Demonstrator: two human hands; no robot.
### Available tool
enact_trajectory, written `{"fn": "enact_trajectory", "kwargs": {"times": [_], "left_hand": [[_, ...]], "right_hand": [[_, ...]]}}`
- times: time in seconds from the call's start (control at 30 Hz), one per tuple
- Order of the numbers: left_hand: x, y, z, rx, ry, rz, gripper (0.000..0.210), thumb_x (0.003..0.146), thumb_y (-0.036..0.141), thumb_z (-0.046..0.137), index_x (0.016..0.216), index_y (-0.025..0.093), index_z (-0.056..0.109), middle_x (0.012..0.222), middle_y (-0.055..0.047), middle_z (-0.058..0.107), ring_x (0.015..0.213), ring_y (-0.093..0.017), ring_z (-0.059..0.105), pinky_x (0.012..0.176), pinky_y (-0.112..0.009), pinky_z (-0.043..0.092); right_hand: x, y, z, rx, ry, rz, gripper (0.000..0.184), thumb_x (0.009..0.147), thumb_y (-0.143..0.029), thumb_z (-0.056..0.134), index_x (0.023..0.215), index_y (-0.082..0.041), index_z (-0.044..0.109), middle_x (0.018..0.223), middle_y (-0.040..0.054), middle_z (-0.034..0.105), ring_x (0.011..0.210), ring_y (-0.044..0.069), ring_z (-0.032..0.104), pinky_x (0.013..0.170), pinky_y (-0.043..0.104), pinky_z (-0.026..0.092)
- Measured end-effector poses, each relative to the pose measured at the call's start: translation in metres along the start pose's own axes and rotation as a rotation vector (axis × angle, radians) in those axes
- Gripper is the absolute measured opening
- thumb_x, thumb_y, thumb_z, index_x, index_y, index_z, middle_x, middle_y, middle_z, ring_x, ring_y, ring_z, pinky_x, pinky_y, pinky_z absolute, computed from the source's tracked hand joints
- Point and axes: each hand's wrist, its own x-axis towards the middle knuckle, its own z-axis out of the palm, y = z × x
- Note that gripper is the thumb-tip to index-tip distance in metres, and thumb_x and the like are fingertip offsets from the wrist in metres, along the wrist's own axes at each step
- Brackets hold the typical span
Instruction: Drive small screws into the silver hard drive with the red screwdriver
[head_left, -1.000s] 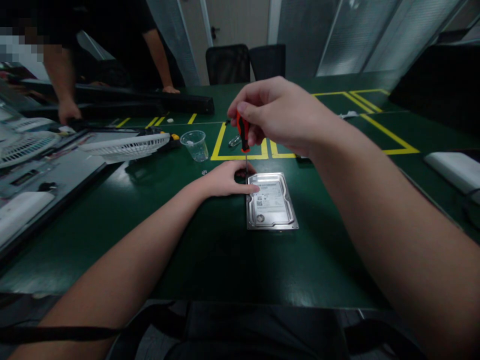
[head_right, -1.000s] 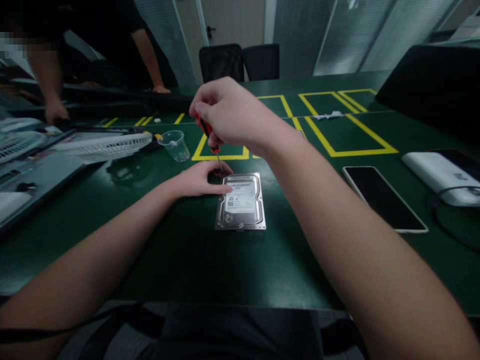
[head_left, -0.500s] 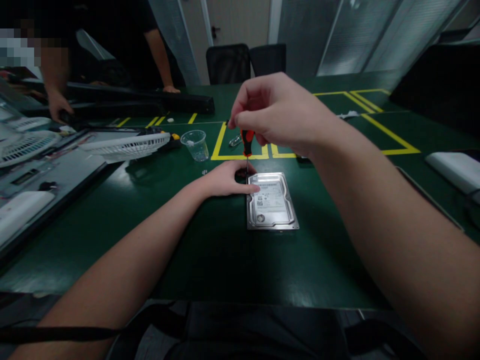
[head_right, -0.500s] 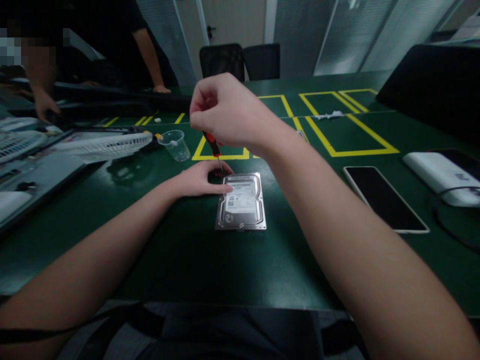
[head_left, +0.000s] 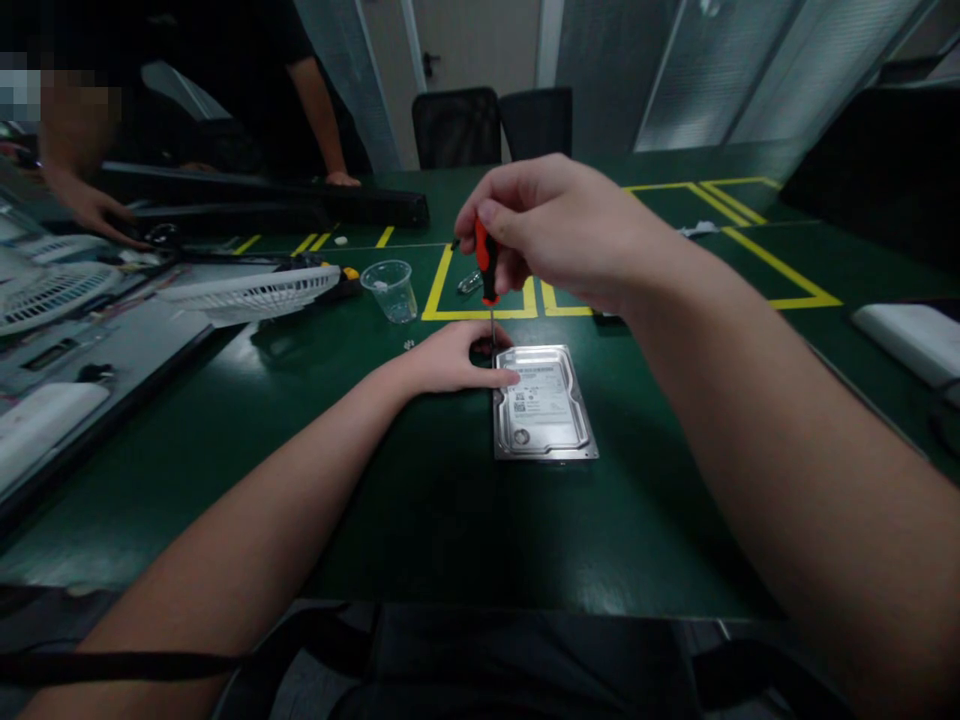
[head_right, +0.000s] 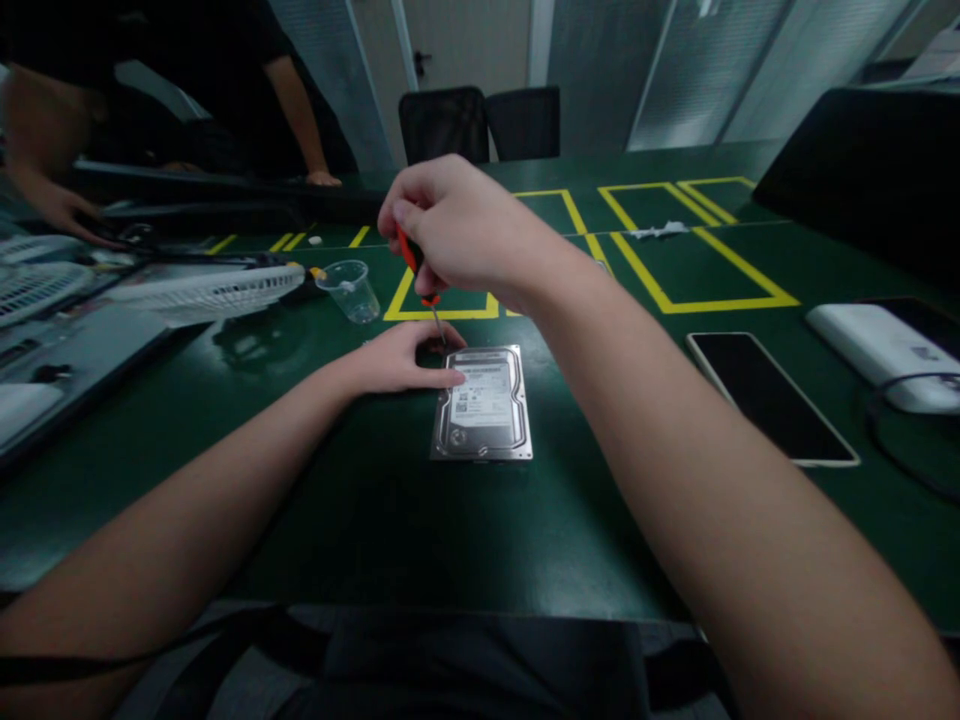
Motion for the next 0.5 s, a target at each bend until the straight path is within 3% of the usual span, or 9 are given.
{"fn": "enact_trajectory", "kwargs": {"times": [0.17, 0.4, 0.5], "left_hand": [[-0.0005, 0.0014, 0.0, -0.007, 0.0, -0.011, 0.062, 0.081, 0.06, 0.084, 0.125, 0.017, 0.072, 0.129, -0.013, 0.075, 0.116, -0.03, 0.071, 0.105, -0.046, 0.056], [0.0002, 0.001, -0.0003, 0.015, 0.003, 0.001, 0.06, 0.081, 0.06, 0.083, 0.124, 0.018, 0.073, 0.129, -0.012, 0.075, 0.115, -0.029, 0.071, 0.104, -0.044, 0.056], [0.0, 0.0021, -0.0012, 0.028, 0.002, -0.006, 0.06, 0.082, 0.06, 0.083, 0.124, 0.019, 0.073, 0.128, -0.012, 0.076, 0.113, -0.029, 0.071, 0.102, -0.044, 0.056]], "right_hand": [[0.001, 0.0, 0.0007, -0.02, 0.018, 0.028, 0.025, 0.108, -0.017, 0.051, 0.097, -0.025, 0.072, 0.077, 0.0029, 0.068, 0.06, 0.017, 0.068, 0.052, 0.027, 0.05], [-0.0014, -0.0051, 0.0025, -0.117, 0.09, -0.01, 0.023, 0.095, -0.021, 0.078, 0.076, -0.03, 0.068, 0.079, 0.0015, 0.074, 0.068, 0.02, 0.068, 0.055, 0.029, 0.051], [-0.0017, -0.0031, 0.002, -0.139, 0.111, -0.017, 0.026, 0.091, -0.019, 0.079, 0.073, -0.031, 0.065, 0.078, 0.0016, 0.073, 0.068, 0.021, 0.068, 0.053, 0.03, 0.05]]}}
